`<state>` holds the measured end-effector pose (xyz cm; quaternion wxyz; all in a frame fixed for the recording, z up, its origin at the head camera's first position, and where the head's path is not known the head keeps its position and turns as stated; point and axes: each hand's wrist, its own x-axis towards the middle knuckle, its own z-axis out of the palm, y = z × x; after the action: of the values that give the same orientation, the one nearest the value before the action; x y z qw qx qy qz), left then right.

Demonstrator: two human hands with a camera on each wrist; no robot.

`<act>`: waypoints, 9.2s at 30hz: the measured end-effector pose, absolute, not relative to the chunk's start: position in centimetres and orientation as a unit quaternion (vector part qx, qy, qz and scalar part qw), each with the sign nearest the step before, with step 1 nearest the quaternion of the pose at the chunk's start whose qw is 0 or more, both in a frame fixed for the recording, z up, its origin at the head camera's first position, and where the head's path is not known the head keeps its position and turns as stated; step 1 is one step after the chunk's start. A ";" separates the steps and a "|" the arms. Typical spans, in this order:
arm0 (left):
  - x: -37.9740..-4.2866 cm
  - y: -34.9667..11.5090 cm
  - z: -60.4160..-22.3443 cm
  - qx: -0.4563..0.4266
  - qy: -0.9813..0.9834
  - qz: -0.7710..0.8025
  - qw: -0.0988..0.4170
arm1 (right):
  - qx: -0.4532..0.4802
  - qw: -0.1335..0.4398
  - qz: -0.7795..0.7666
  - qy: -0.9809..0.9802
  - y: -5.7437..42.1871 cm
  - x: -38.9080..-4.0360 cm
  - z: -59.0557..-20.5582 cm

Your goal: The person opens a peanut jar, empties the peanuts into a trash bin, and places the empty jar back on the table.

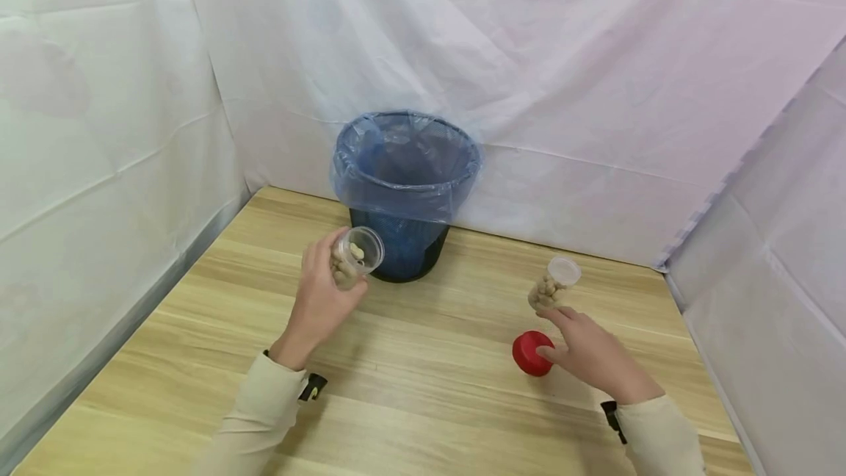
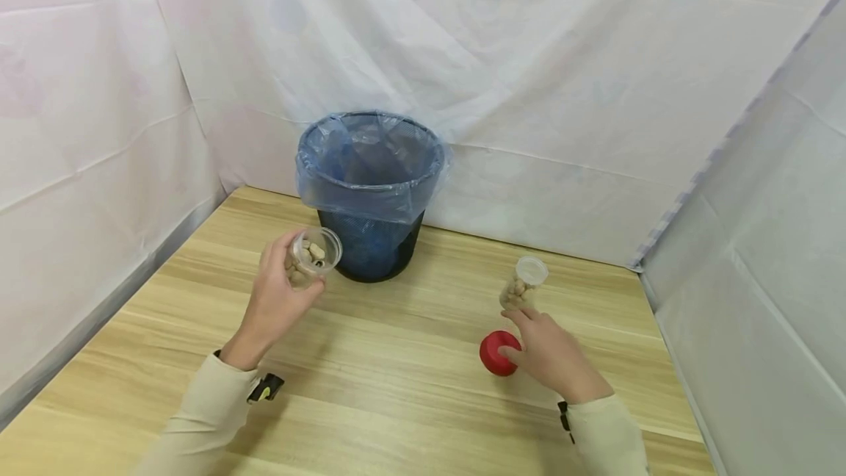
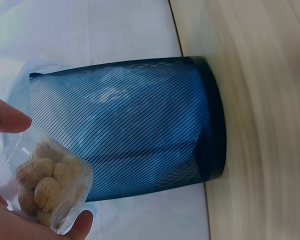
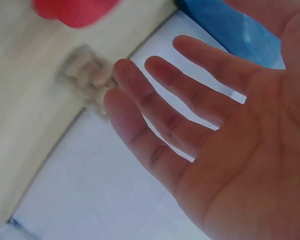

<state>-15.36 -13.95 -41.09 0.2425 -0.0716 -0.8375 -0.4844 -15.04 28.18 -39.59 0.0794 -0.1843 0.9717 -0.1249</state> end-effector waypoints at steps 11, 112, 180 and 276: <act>-15.8 -15.8 -38.7 -0.078 -0.830 -0.449 0.322 | -0.243 0.000 -0.076 0.967 27.5 -16.6 -34.4; -32.3 -16.8 -24.7 -0.266 -0.890 0.055 0.366 | -0.124 0.023 -0.182 0.975 9.5 -36.8 -25.5; -30.9 -18.5 -24.3 -0.271 -0.894 0.015 0.357 | -0.113 0.007 -0.212 0.971 9.6 -36.8 -26.1; -12.9 -18.8 -43.4 -0.012 -0.863 -0.432 0.263 | -0.124 -0.114 -0.260 0.951 23.6 -15.9 -40.0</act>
<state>-12.93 -18.76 -43.37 0.2628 -0.0124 -0.8627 -0.4319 -15.90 23.58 -39.99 -0.1139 -0.1236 0.9509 -0.2600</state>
